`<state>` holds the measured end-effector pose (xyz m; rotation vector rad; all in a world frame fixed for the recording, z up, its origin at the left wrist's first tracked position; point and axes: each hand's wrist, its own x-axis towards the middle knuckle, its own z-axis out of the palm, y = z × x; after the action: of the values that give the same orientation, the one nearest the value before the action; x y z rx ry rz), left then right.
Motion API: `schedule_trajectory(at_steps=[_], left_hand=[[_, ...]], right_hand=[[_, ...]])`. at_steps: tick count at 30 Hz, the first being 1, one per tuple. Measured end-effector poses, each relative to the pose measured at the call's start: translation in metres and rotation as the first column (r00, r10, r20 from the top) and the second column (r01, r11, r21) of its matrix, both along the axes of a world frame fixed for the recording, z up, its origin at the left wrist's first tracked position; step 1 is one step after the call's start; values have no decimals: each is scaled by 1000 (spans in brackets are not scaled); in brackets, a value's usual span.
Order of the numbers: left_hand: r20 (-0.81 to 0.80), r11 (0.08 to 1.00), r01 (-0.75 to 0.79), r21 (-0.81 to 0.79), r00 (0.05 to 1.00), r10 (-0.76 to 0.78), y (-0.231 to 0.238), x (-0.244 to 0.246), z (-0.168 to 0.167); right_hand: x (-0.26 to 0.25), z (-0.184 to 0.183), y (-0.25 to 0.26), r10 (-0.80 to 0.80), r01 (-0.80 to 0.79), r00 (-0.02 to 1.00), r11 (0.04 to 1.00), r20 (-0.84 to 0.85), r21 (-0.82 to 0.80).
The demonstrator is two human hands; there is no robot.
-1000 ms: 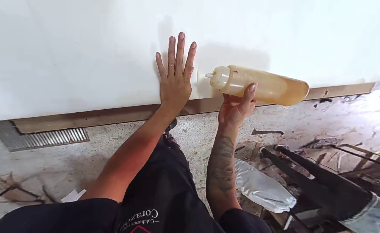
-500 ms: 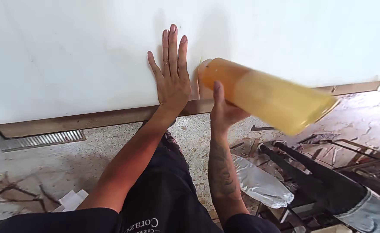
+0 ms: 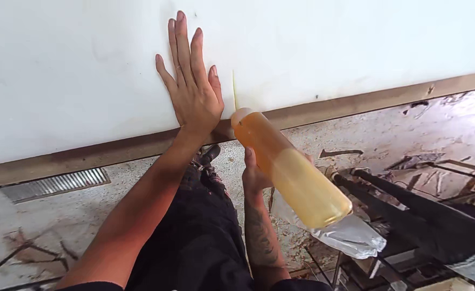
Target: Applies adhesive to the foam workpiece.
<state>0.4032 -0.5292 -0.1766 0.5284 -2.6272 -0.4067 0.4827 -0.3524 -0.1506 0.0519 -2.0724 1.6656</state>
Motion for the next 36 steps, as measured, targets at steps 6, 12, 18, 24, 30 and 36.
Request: schedule_trajectory(at_steps=[6, 12, 18, 24, 30, 36], left_hand=[[62, 998, -19, 58, 998, 15, 2, -1, 13], [-191, 974, 145, 172, 975, -111, 5, 9, 23], [-30, 632, 532, 564, 778, -628, 20, 157, 89], [827, 521, -689, 503, 559, -58, -107, 415, -16], [646, -438, -497, 749, 695, 315, -122, 439, -75], [261, -494, 367, 788, 528, 808, -95, 272, -147]], right_hand=[[12, -38, -18, -283, 268, 959, 859, 33, -436], [23, -50, -4, -177, 342, 935, 683, 308, -646], [61, -29, 98, 360, 437, 801, 196, 479, -878], [149, -24, 194, 331, 511, 812, -6, 481, -859], [188, -1, 232, 283, 566, 751, 189, 596, -802], [186, 33, 209, 459, 471, 688, 307, 562, -827]])
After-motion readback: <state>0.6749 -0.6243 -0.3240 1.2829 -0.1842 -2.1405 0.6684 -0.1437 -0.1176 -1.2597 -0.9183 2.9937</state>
